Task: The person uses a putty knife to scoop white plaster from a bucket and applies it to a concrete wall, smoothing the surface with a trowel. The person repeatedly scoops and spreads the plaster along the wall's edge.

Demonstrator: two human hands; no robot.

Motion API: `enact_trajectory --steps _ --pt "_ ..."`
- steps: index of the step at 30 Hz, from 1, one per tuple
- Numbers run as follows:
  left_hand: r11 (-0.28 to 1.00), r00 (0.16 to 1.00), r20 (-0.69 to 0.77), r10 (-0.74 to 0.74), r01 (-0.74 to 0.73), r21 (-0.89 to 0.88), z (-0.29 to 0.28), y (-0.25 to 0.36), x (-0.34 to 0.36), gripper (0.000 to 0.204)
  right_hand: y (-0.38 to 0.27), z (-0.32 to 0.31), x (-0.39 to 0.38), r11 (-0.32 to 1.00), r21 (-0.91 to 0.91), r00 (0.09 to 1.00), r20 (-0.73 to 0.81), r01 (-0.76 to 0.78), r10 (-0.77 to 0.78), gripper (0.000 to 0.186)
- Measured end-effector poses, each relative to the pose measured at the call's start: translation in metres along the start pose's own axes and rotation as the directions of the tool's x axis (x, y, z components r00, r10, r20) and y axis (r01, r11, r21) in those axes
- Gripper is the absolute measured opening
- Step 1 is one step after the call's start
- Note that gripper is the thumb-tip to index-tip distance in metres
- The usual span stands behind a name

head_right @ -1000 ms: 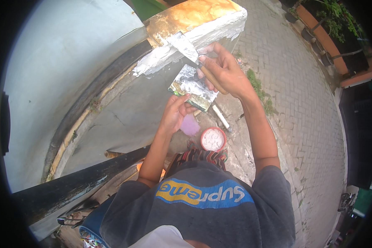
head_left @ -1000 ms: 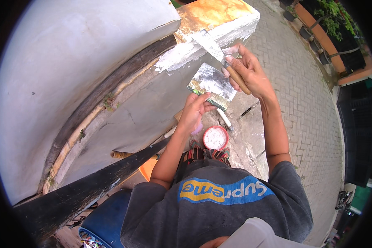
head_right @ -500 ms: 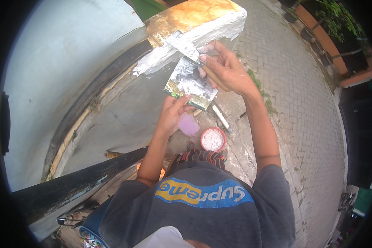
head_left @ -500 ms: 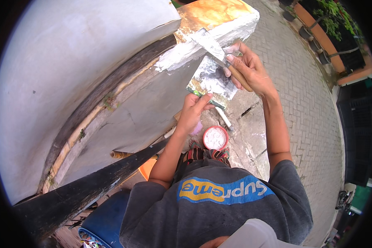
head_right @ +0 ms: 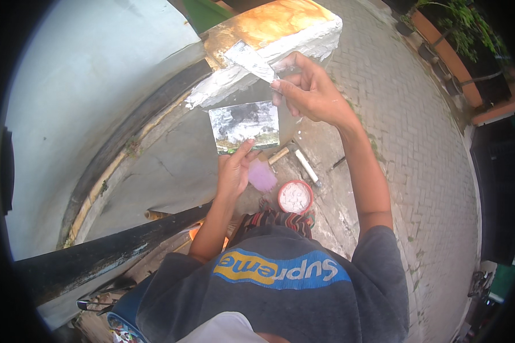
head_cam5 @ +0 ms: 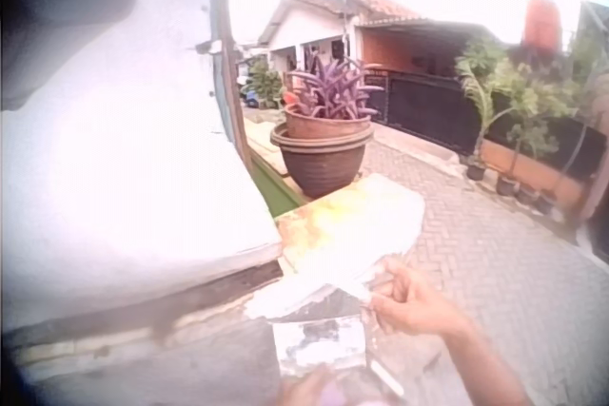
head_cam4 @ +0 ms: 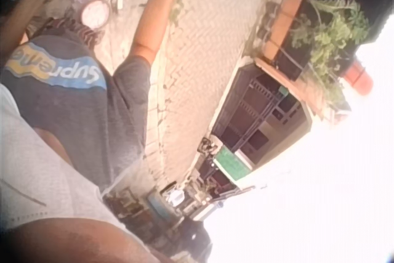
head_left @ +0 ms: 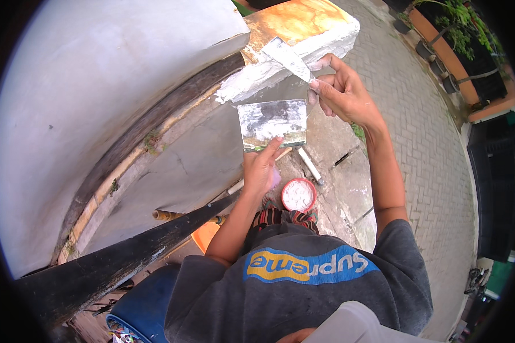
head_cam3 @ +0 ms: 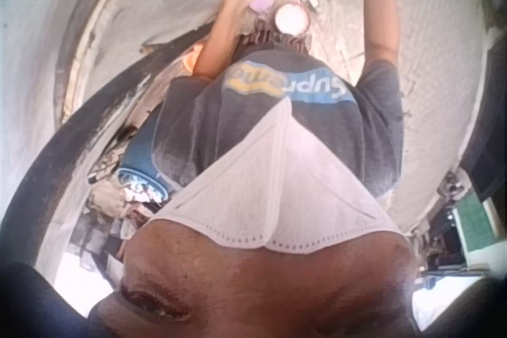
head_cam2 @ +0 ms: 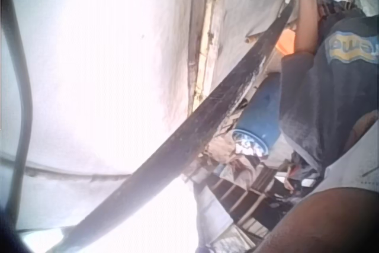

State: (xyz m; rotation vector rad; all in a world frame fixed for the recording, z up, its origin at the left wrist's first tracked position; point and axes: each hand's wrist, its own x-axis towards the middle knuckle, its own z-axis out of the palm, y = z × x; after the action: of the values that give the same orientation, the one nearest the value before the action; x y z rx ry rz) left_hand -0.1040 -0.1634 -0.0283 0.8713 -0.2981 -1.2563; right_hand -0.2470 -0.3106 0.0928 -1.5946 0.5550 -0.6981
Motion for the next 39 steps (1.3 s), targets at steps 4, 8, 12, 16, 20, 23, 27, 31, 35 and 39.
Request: enact_trajectory --steps 4,8,12,16,20,23,27,31,35,39 --pt "0.991 0.991 -0.006 0.13 -0.13 0.001 0.009 -0.011 0.008 0.038 0.003 0.001 0.001 1.0 -0.009 0.996 -0.084 -0.01 0.009 0.029" --pt "0.967 0.969 -0.024 0.248 -0.245 0.073 0.009 -0.018 0.036 0.044 0.006 -0.001 0.0 0.997 0.049 0.992 -0.116 0.054 -0.048 0.033" --pt "0.945 0.941 -0.09 0.326 -0.328 -0.003 0.012 -0.018 0.053 0.035 0.001 0.002 -0.005 0.994 -0.048 0.98 -0.172 0.098 -0.104 0.033" --pt "0.941 0.938 -0.09 0.336 -0.339 -0.019 0.021 -0.012 0.056 0.023 0.003 0.0 -0.009 0.993 -0.064 0.971 -0.211 0.1 -0.111 0.032" --pt "0.928 0.928 -0.094 0.361 -0.368 -0.063 0.024 -0.012 0.062 0.022 0.003 0.0 -0.009 0.992 -0.039 0.969 -0.212 0.118 -0.124 0.032" --pt "0.932 0.931 -0.101 0.349 -0.357 -0.066 0.026 -0.009 0.064 0.021 0.002 0.003 -0.007 0.99 -0.035 0.969 -0.202 0.135 -0.139 0.032" --pt "0.935 0.933 -0.114 0.342 -0.35 -0.058 0.026 -0.008 0.067 0.022 0.004 0.004 -0.006 0.991 -0.066 0.974 -0.189 0.117 -0.127 0.032" --pt "0.936 0.933 -0.105 0.345 -0.351 -0.041 0.024 -0.008 0.068 0.023 0.011 0.003 -0.001 0.975 -0.167 0.967 -0.184 0.146 -0.177 0.027" --pt "0.94 0.936 -0.114 0.332 -0.338 -0.045 0.022 -0.008 0.069 0.025 0.001 -0.003 -0.003 0.907 -0.419 0.993 -0.088 0.037 -0.081 0.024" --pt "0.951 0.947 -0.113 0.3 -0.307 -0.043 0.02 -0.01 0.071 0.038 -0.014 0.013 -0.005 0.948 -0.305 0.993 -0.091 -0.095 0.07 0.026"
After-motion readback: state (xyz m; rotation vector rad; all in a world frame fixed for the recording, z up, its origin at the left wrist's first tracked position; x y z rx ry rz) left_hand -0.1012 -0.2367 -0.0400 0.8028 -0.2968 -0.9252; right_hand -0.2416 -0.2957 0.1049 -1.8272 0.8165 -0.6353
